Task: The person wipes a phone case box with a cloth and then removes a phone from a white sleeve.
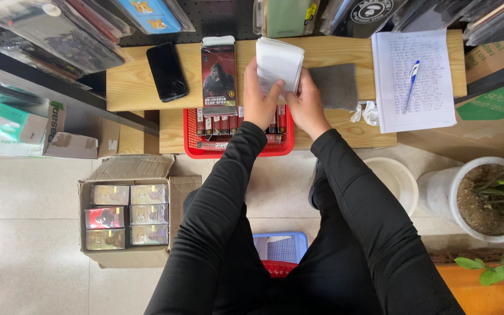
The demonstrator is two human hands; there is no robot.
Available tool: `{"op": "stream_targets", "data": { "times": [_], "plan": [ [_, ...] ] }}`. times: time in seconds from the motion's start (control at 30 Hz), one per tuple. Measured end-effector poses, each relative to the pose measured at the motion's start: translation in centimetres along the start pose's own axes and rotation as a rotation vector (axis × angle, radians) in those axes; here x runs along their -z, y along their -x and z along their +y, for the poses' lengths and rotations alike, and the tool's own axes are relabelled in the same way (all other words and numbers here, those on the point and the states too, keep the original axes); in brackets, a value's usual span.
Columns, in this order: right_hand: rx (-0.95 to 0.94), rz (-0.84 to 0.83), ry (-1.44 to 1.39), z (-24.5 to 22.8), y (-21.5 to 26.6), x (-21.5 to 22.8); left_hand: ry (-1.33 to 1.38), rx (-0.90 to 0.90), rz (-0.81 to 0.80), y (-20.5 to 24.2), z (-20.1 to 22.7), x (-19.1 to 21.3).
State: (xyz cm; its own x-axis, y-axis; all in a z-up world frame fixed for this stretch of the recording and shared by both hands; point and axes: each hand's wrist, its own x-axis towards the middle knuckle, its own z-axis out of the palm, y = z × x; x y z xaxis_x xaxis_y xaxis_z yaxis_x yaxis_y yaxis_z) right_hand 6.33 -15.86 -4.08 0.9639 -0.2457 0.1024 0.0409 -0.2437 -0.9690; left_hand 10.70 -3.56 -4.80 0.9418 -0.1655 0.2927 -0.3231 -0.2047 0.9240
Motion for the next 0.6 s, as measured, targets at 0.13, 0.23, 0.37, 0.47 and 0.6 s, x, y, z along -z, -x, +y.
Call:
{"op": "stream_targets", "data": {
  "times": [0.13,0.23,0.37,0.47,0.6],
  "plan": [
    [-0.002,0.017,0.161,1.1,0.1,-0.2,-0.064,-0.047,0.041,0.7,-1.0,-0.3],
    [0.003,0.006,0.185,1.6,0.2,-0.3,-0.099,-0.039,0.040,0.8,-1.2,-0.5],
    [0.054,0.035,0.210,2.2,0.5,-0.8,-0.054,0.049,-0.027,0.9,-1.5,-0.7],
    [0.050,0.047,0.220,2.3,0.4,-1.1,-0.028,0.111,-0.072,0.8,-1.8,-0.9],
    [-0.015,-0.004,0.262,1.0,0.8,-0.5,-0.103,0.188,-0.050,1.1,-1.9,-0.7]
  ]
}}
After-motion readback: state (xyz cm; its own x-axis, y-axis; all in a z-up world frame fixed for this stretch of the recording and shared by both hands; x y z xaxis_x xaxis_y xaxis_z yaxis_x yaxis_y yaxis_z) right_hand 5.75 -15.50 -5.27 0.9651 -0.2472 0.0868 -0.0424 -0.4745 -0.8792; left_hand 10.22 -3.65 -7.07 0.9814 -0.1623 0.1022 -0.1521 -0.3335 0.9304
